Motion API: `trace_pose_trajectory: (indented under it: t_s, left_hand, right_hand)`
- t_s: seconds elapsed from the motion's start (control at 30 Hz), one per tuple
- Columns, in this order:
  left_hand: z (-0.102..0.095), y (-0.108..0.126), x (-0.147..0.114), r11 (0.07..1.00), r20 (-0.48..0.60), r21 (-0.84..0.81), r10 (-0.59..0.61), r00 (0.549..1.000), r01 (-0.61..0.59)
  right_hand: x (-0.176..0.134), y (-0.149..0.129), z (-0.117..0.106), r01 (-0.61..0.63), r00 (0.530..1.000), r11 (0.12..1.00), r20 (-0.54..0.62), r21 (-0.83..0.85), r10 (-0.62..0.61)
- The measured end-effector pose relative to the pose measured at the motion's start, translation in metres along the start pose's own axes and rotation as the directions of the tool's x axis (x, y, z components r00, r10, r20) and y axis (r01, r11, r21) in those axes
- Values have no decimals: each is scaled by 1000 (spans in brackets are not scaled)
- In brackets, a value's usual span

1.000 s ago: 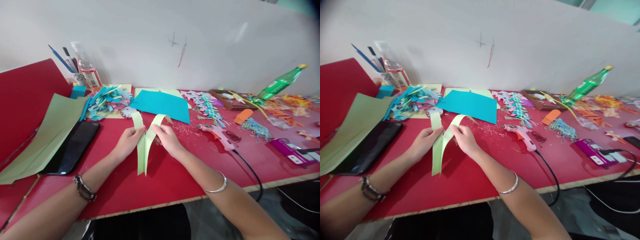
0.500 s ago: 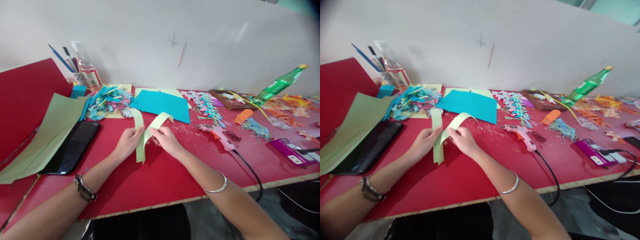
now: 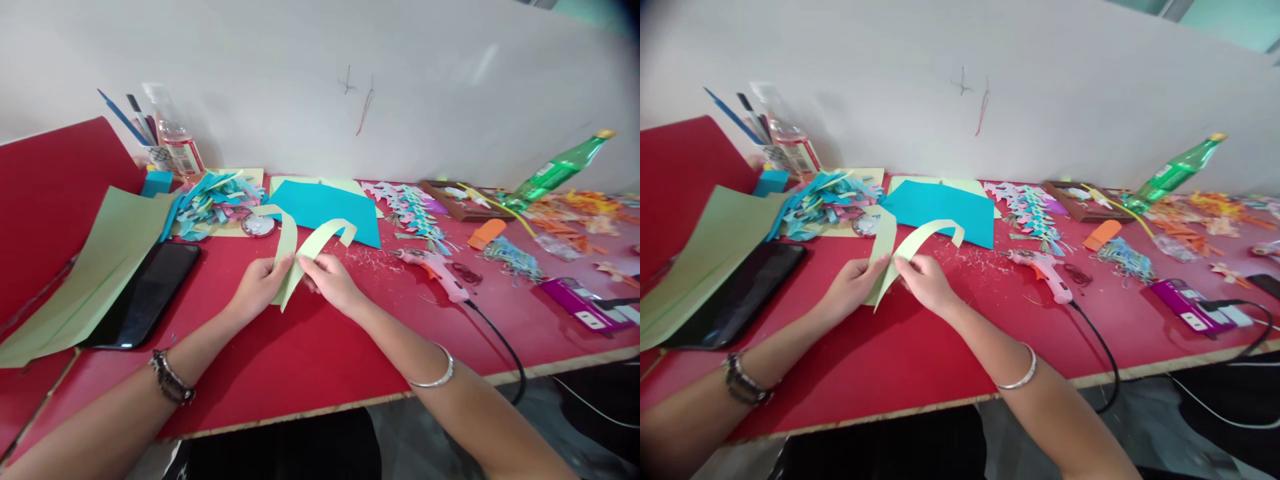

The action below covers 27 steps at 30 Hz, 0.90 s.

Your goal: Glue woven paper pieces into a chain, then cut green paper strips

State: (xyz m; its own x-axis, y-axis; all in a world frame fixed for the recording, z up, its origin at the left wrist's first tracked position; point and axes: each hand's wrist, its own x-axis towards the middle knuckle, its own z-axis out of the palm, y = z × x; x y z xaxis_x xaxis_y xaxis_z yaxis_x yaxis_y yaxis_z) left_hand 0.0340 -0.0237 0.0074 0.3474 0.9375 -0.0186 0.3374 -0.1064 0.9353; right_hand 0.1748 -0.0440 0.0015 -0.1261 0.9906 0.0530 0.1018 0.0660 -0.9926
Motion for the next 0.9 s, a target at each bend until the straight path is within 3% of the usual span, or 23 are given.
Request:
trace_pose_trajectory:
  t_s: [0.17,0.37,0.57,0.77,0.9]
  left_hand:
    - [-2,0,1,990,-87,-137,-28,996,16]
    - [-1,-2,2,996,140,-84,38,989,-27]
    - [-1,0,1,994,99,-70,94,991,-88]
    - [-3,4,1,981,-22,-181,60,998,-63]
    - [-4,4,1,989,74,-136,76,994,-66]
  right_hand:
    - [0,1,0,-25,999,998,-30,59,27]
    - [3,1,-4,54,989,992,-142,117,-38]
    - [-2,-4,0,28,999,1000,30,-3,-28]
    - [2,2,-2,19,998,997,-58,76,-15]
    - [5,4,-5,54,990,985,-138,163,-31]
